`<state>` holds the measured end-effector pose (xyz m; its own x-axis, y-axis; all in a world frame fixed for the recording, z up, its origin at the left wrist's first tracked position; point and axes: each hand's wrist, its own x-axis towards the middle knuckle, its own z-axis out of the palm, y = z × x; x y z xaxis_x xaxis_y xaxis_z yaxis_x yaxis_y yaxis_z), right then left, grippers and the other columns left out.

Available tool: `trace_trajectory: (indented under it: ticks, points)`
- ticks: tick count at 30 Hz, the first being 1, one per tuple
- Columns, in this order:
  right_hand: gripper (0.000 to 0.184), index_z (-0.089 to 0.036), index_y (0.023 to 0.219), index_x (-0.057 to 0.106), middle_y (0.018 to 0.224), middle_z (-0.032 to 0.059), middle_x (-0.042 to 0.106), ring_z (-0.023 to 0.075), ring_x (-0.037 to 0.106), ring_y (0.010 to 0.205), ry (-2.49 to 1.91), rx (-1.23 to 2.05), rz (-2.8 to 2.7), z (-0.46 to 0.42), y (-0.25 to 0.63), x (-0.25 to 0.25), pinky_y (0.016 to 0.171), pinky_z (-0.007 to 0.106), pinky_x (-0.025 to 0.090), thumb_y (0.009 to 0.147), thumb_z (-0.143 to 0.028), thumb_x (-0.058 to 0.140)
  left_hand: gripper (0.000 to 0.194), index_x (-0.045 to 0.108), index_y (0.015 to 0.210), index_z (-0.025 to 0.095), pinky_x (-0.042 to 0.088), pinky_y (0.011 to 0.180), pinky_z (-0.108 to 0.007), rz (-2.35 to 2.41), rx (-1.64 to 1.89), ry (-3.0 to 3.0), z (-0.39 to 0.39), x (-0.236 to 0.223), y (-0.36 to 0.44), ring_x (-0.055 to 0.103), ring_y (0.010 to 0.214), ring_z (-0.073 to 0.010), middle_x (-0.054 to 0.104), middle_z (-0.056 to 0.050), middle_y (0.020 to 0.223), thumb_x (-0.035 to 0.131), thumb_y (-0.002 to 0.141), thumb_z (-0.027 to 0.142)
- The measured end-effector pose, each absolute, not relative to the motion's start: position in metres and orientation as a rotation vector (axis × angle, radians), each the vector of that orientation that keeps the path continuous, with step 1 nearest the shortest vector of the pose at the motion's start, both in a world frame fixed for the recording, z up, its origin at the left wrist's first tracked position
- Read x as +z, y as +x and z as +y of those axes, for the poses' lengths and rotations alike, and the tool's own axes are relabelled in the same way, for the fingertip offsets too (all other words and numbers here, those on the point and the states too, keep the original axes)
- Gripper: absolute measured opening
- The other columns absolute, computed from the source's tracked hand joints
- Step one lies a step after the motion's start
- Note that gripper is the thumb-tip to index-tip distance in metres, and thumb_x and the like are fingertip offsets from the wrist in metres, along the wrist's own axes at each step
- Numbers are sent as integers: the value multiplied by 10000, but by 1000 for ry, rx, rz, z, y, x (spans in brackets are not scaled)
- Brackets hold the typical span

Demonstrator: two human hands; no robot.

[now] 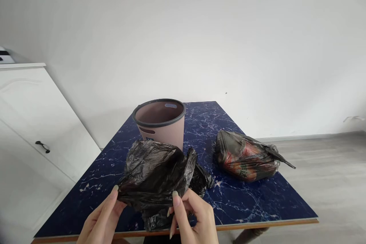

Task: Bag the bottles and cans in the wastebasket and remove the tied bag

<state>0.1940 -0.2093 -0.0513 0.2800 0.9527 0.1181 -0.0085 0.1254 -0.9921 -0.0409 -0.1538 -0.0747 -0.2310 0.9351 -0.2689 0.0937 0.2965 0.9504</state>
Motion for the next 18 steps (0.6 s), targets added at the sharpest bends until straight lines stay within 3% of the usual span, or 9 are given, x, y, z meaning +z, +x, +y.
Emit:
trace_trajectory:
  ticks: [6,11,14,18]
  points:
    - [552,-231,713,603,532,1,609,144,575,448,-1209,893,-986,-215,195,-40,522,245,473,1037,-675,559,611,662,1403,301,697,933,-410,1595,1200,1178,-152,-64,-38,689,1344,-369,701,-82,1476,606,971,730]
    - [544,-245,712,560,514,-10,603,149,583,463,-1175,891,-1011,-212,198,-30,559,257,475,1040,-678,556,455,614,1341,321,635,990,-372,1644,1623,1652,-157,-25,-18,667,1282,-308,665,-84,1388,641,987,605]
    - [506,-244,739,576,513,-13,612,149,584,473,-1154,857,-1089,-211,197,-28,590,263,483,1066,-627,541,300,700,1236,327,616,989,-372,1345,1306,2095,-150,2,-9,680,1240,-302,715,-85,1300,591,1033,519]
    - [501,-240,733,570,549,-8,628,148,608,510,-1163,834,-1154,-210,201,-22,620,259,482,1068,-612,548,190,789,1033,343,599,950,-363,980,734,2374,-130,31,5,718,1065,-272,790,-29,1080,697,1000,506]
